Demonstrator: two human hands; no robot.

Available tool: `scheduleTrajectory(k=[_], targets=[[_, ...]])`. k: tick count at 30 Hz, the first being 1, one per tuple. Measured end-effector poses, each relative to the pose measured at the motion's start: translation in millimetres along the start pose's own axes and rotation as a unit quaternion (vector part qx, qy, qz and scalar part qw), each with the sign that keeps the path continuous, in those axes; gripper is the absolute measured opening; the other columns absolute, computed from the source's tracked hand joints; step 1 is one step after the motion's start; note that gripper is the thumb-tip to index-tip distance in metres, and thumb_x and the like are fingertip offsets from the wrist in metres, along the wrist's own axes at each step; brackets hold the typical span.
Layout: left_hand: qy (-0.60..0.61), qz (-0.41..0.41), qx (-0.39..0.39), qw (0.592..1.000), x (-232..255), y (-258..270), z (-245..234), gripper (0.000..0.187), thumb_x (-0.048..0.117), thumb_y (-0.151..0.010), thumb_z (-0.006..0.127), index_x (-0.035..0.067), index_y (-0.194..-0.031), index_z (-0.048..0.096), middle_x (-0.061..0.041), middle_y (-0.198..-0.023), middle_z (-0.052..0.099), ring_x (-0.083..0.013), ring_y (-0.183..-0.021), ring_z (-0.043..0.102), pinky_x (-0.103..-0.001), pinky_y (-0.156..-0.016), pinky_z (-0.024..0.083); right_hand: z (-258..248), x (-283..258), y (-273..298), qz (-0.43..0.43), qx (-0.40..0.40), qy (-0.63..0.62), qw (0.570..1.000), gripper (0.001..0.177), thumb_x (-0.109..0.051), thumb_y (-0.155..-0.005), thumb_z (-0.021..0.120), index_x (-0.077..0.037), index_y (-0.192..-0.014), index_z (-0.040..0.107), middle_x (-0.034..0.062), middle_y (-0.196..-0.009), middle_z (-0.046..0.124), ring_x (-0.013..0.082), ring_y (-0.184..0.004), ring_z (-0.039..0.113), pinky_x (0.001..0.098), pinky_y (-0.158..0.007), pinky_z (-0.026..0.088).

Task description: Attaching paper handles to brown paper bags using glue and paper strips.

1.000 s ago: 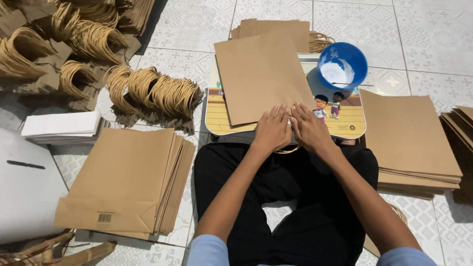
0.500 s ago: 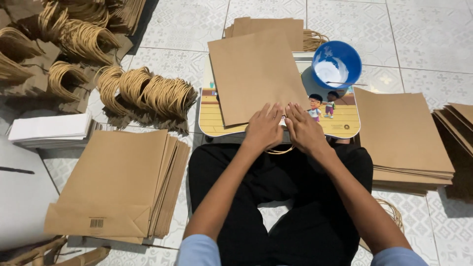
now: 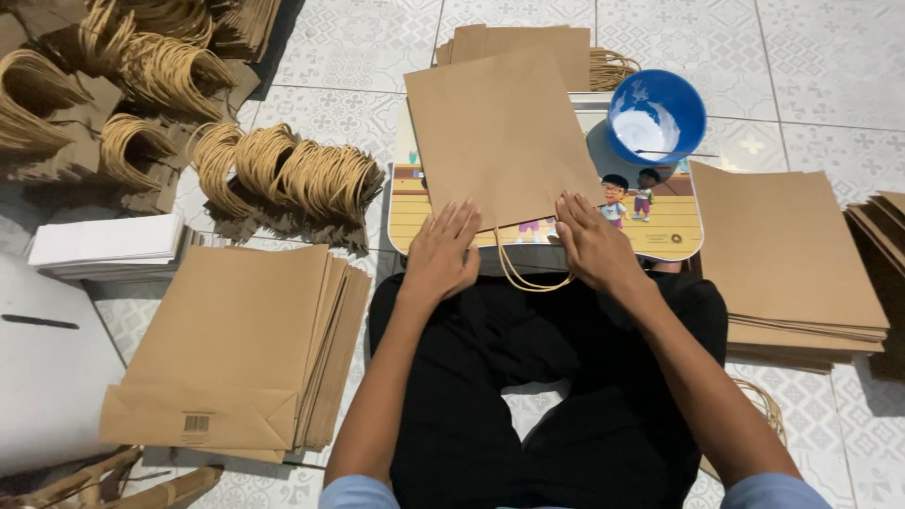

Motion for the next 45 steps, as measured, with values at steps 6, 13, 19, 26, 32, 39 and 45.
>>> scheduleTrajectory(k=[6,13,19,26,32,39,45], targets=[[-0.015,-0.004,-0.015,1.000,0.7,-0.2,14.6,0.078,0.035,-0.076,0.057,0.015,-0.151,0.050,-0.013,-0.157,0.048,-0.0426,-0.141,0.047,-0.066,-0.111,0.038,0.0,-5.4,-2.0,0.038,-0.055,0.023,0.998,0.056,-0.041,-0.113,0.030,-0.007,-0.153,0.052,0.0176,-0.154,0.053,0.0366,-0.145,0.047,0.0504,-0.116,0.040],[-0.020,0.001,-0.024,1.000,-0.4,-1.4,19.2,0.085,0.028,-0.070,0.059,0.013,-0.153,0.047,-0.014,-0.158,0.047,-0.0457,-0.141,0.045,-0.067,-0.110,0.038,-2.1,-17.8,-10.0,0.071,-0.102,0.006,0.992,0.063,-0.044,-0.113,0.025,-0.003,-0.156,0.045,0.0191,-0.162,0.042,0.0381,-0.153,0.033,0.0504,-0.119,0.035],[-0.013,0.003,-0.032,0.999,0.3,-5.0,9.8,0.083,0.024,-0.072,0.060,0.012,-0.153,0.045,-0.015,-0.158,0.046,-0.0467,-0.142,0.044,-0.067,-0.109,0.038,10.8,-25.1,-24.0,0.005,-0.073,0.036,0.997,0.059,-0.043,-0.113,0.029,-0.002,-0.151,0.050,0.0208,-0.157,0.048,0.0368,-0.149,0.041,0.0490,-0.118,0.038],[-0.002,-0.016,-0.103,0.995,2.8,-15.4,9.4,0.081,0.016,-0.075,0.062,0.009,-0.153,0.044,-0.017,-0.159,0.044,-0.0490,-0.142,0.043,-0.069,-0.108,0.037,24.6,-13.2,-48.4,0.017,-0.081,0.005,0.997,0.060,-0.042,-0.113,0.028,0.000,-0.151,0.049,0.0229,-0.159,0.045,0.0388,-0.150,0.038,0.0485,-0.120,0.034],[0.000,-0.021,-0.136,0.991,4.9,-15.8,1.5,0.083,0.015,-0.075,0.063,0.009,-0.155,0.041,-0.018,-0.161,0.041,-0.0490,-0.144,0.040,-0.070,-0.109,0.036,22.8,-29.7,-48.5,-0.022,-0.092,-0.033,0.995,0.057,-0.037,-0.113,0.031,0.001,-0.150,0.050,0.0246,-0.155,0.049,0.0419,-0.147,0.040,0.0503,-0.118,0.036],[-0.006,-0.033,-0.130,0.991,10.0,-16.1,-2.0,0.084,0.016,-0.078,0.065,0.010,-0.157,0.037,-0.016,-0.163,0.038,-0.0475,-0.147,0.036,-0.070,-0.113,0.033,12.5,-49.2,-52.1,-0.065,-0.114,-0.059,0.990,0.056,-0.037,-0.111,0.031,-0.005,-0.154,0.046,0.0193,-0.156,0.048,0.0378,-0.147,0.042,0.0490,-0.119,0.036],[-0.068,-0.074,-0.107,0.989,22.0,-16.8,16.3,0.085,0.027,-0.081,0.068,0.013,-0.158,0.035,-0.013,-0.164,0.036,-0.0440,-0.147,0.036,-0.072,-0.114,0.028,13.5,-43.3,-50.7,-0.079,-0.095,-0.068,0.990,0.053,-0.035,-0.110,0.034,-0.007,-0.154,0.047,0.0179,-0.154,0.051,0.0376,-0.144,0.045,0.0490,-0.117,0.038]])
Point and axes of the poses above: each hand's wrist, its own y-axis away from the middle knuckle, its own z-axis out of the palm, x = y × z, the point moved 2 cm from there along -y, towards the middle knuckle
